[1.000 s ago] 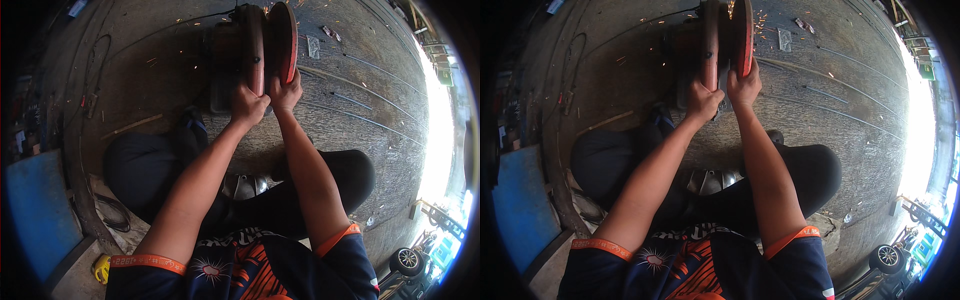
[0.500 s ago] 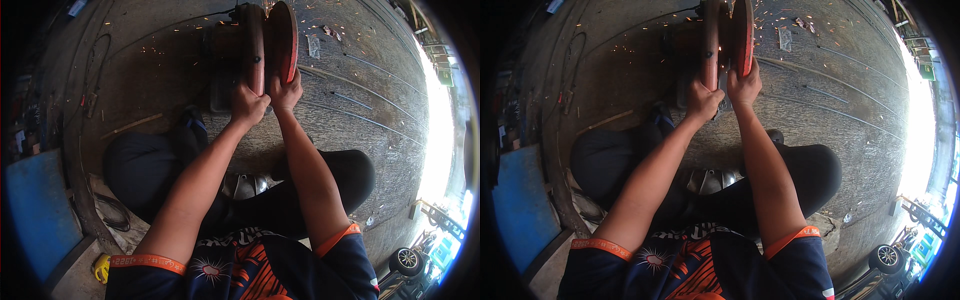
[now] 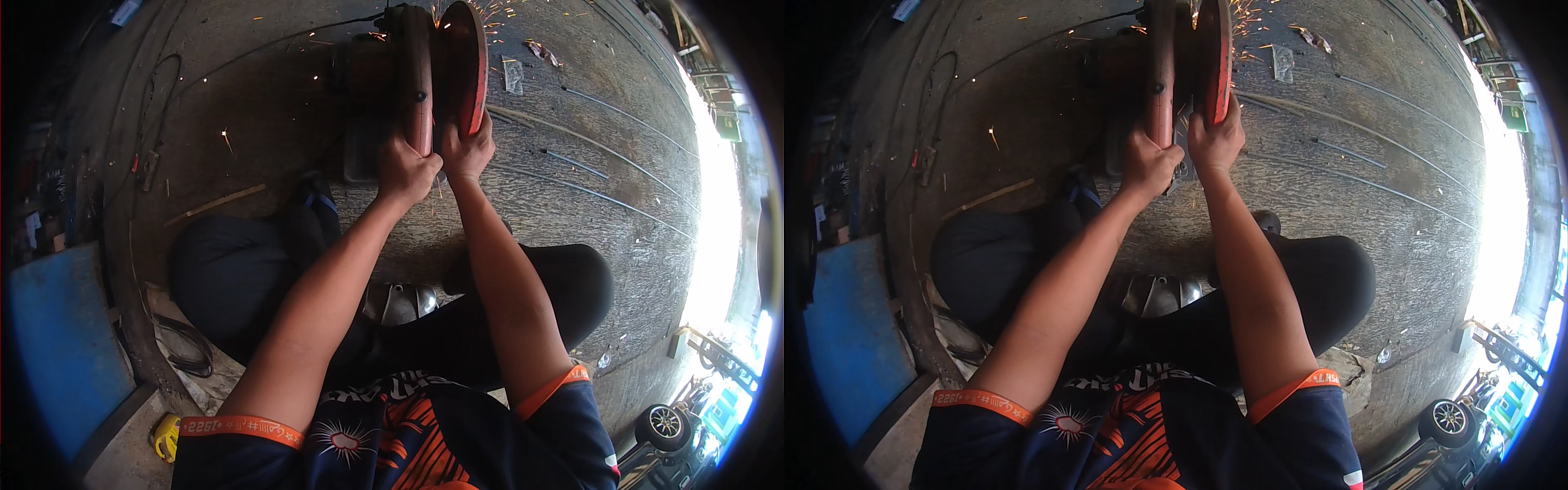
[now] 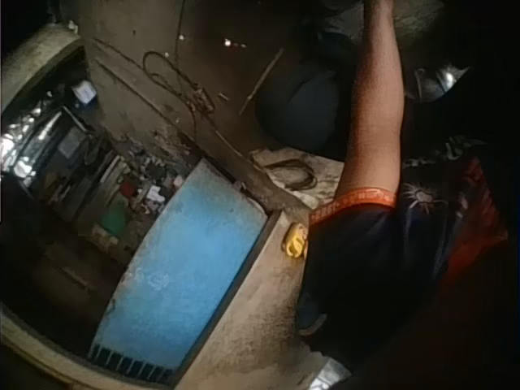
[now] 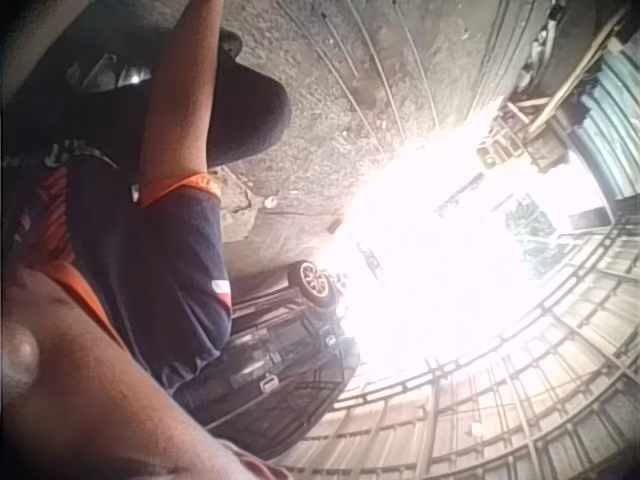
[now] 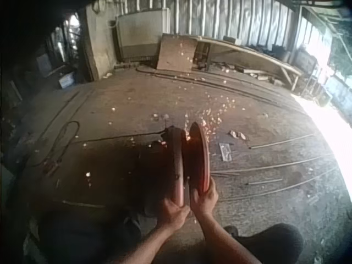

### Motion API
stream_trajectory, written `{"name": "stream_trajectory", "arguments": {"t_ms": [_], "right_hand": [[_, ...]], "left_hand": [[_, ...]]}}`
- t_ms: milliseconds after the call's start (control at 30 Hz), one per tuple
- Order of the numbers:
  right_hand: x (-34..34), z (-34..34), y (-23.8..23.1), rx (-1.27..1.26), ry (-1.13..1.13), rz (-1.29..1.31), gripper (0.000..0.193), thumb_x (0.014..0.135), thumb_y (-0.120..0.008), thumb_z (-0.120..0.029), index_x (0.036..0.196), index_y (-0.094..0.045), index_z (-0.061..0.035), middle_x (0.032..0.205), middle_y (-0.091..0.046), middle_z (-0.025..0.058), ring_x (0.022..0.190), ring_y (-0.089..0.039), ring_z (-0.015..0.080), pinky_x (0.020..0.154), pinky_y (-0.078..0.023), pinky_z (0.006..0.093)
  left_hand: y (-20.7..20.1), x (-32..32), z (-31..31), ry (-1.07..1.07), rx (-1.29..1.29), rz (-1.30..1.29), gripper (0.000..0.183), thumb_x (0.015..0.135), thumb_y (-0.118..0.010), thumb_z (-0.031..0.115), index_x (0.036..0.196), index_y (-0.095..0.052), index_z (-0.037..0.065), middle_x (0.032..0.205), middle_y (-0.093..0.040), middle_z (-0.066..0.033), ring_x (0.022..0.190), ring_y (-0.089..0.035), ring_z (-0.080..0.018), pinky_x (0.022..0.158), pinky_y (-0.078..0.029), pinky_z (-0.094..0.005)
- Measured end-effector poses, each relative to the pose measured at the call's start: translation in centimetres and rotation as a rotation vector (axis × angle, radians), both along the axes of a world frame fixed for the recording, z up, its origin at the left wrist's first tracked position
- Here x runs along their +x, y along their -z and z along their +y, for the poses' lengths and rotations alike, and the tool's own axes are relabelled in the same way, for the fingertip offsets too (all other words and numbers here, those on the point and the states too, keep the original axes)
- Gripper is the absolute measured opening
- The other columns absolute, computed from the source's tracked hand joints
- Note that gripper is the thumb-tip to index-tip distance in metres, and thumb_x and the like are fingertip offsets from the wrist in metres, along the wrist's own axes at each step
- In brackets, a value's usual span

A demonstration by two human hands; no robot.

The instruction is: Cutting multiple thin metal rods to length using a power chop saw.

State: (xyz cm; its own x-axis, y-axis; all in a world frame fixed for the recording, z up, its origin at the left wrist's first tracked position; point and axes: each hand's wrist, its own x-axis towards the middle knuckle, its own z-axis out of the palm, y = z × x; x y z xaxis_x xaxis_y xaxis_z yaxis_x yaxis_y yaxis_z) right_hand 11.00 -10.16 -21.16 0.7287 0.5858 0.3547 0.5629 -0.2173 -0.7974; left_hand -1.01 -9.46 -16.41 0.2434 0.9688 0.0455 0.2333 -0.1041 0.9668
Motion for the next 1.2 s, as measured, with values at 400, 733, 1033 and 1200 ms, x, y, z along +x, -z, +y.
{"name": "stream_trajectory", "arguments": {"t_ms": [400, 733, 1033, 1200], "right_hand": [[-0.01, -0.02, -0.07, -0.016, -0.001, 0.017, 0.06, 0.073, -0.067, -0.023, 0.127, -0.051, -0.0027, 0.101, -0.066, 0.0241, 0.091, -0.064, 0.0446, 0.08, -0.051, 0.049], [-0.01, 0.04, 0.21, 0.033, 0.008, 0.015, 0.061, 0.078, -0.068, -0.038, 0.124, -0.055, 0.0008, 0.101, -0.067, 0.0247, 0.094, -0.065, 0.044, 0.082, -0.051, 0.0482], [0.0, -0.06, 0.09, 0.021, 0.004, 0.026, 0.06, 0.078, -0.068, -0.038, 0.122, -0.056, 0.0014, 0.1, -0.067, 0.0244, 0.093, -0.065, 0.0439, 0.081, -0.051, 0.0481], [0.02, 0.04, 0.18, 0.031, 0.005, 0.01, 0.059, 0.078, -0.069, -0.037, 0.121, -0.056, 0.001, 0.099, -0.068, 0.024, 0.091, -0.066, 0.0439, 0.079, -0.052, 0.0483]], "left_hand": [[-0.02, 0.0, 0.05, 0.0, -0.005, -0.002, 0.04, 0.064, -0.065, 0.006, 0.101, -0.055, -0.004, 0.082, -0.06, -0.0144, 0.076, -0.062, -0.0263, 0.073, -0.051, -0.0374], [0.38, 0.12, 0.02, -0.017, -0.008, 0.008, 0.037, 0.066, -0.064, 0.004, 0.101, -0.055, -0.002, 0.081, -0.057, -0.0085, 0.074, -0.058, -0.0195, 0.072, -0.05, -0.0345], [0.52, 0.1, 0.06, -0.007, -0.002, -0.001, 0.035, 0.066, -0.064, 0.004, 0.099, -0.055, -0.002, 0.08, -0.058, -0.0092, 0.074, -0.06, -0.0208, 0.071, -0.05, -0.0348], [0.16, 0.0, 0.1, 0.009, -0.037, 0.02, 0.035, 0.066, -0.065, 0.005, 0.098, -0.055, -0.002, 0.079, -0.058, -0.01, 0.073, -0.06, -0.0215, 0.071, -0.05, -0.0353]]}}
